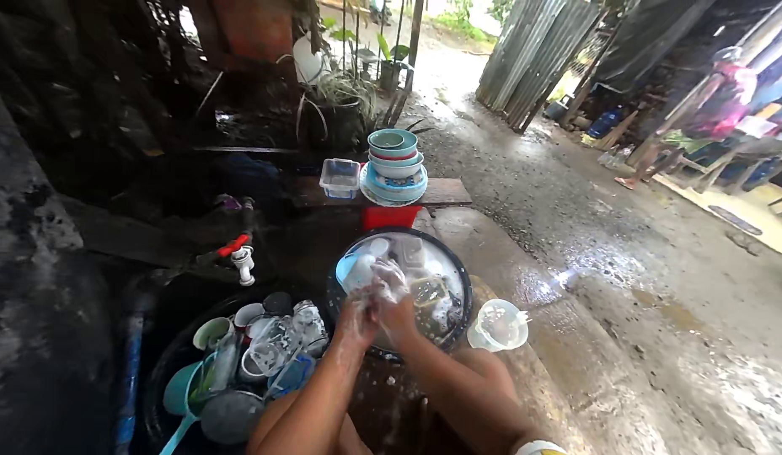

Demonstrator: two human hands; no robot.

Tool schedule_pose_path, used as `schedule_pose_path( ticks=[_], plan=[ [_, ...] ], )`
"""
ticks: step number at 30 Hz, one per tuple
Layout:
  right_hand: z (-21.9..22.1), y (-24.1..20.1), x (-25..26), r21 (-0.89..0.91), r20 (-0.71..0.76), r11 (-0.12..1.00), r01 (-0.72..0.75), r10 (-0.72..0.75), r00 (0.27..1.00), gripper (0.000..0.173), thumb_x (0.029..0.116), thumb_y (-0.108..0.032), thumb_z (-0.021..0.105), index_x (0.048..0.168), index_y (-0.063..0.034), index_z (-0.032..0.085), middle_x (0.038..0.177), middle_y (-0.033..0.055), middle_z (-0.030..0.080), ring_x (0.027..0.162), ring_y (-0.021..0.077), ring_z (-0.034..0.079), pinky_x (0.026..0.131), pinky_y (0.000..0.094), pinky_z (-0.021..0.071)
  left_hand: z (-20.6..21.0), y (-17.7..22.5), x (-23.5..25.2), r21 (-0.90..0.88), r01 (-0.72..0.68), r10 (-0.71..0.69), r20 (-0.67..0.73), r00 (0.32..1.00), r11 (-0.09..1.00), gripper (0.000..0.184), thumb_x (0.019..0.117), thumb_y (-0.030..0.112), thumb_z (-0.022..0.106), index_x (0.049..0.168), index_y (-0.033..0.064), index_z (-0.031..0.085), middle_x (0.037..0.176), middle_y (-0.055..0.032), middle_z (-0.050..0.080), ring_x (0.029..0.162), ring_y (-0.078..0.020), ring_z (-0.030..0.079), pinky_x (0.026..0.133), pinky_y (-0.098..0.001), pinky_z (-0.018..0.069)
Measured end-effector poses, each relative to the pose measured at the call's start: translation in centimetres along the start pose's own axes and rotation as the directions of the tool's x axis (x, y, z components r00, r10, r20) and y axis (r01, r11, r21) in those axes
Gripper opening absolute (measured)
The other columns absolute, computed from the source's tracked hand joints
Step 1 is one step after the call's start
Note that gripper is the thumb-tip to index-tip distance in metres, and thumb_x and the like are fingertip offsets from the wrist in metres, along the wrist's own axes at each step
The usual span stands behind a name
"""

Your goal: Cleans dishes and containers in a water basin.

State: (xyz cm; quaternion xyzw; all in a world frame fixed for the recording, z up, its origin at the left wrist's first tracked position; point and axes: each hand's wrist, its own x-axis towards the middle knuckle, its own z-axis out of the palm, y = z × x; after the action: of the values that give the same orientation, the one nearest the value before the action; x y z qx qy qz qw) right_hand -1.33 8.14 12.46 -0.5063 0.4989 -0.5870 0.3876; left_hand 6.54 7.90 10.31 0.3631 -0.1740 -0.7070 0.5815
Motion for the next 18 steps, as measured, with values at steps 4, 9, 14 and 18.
schedule_pose_path(
  ticks=[4,9,14,18],
  plan=[
    [-2.8,-2.3,5.2,-0.316,0.091,0.938,-0.143,0.18,0.979,0.029,0.1059,-0.018,0.056,0.122,0.0019,0.069,0.119,0.0196,0.07,0.109,0.0268,0.065,0.097,0.0454,0.0507,1.1,0.9,-2.0,0.116,0.081,-0.088,0.064,0.994,0.99,0.017,0.1041,-0.002,0.039,0.099,0.0091,0.051,0.068,0.0022,0.057,0.056,-0.006,0.057,0.053,-0.0205,0.0515],
    [-2.1,-2.1,2.6,-0.391,0.136,0.92,0.018,0.039,0.99,0.031,0.1005,-0.01,0.06,0.126,0.0067,0.066,0.122,0.0231,0.069,0.117,0.0303,0.066,0.105,0.046,0.0505,0.6,0.8,-1.2,0.062,0.096,-0.098,0.041,0.994,0.993,0.017,0.1062,0.003,0.038,0.098,0.0107,0.051,0.067,0.0024,0.057,0.053,-0.0048,0.055,0.05,-0.0188,0.0499],
    [-3.4,-0.6,4.3,-0.285,-0.036,0.933,-0.221,0.22,0.975,0.029,0.1058,-0.01,0.052,0.124,0.0099,0.064,0.119,0.0269,0.067,0.113,0.0321,0.064,0.102,0.0455,0.0485,1.4,0.7,-2.0,0.218,0.072,-0.082,0.037,0.996,0.973,0.016,0.1048,-0.002,0.039,0.101,0.008,0.052,0.069,0.0024,0.058,0.055,-0.0057,0.057,0.053,-0.0204,0.0528],
    [-1.2,-1.5,-1.6,-0.449,0.217,0.873,0.19,-0.1,0.971,0.033,0.0912,-0.005,0.069,0.121,0.0098,0.068,0.122,0.0237,0.07,0.12,0.0328,0.065,0.108,0.0491,0.0485,-0.3,0.3,-1.4,0.107,-0.021,0.009,0.105,0.994,0.994,0.027,0.1093,0.011,0.027,0.108,0.0103,0.053,0.081,0.0036,0.063,0.071,-0.0032,0.062,0.064,-0.0215,0.0549]
  ],
)
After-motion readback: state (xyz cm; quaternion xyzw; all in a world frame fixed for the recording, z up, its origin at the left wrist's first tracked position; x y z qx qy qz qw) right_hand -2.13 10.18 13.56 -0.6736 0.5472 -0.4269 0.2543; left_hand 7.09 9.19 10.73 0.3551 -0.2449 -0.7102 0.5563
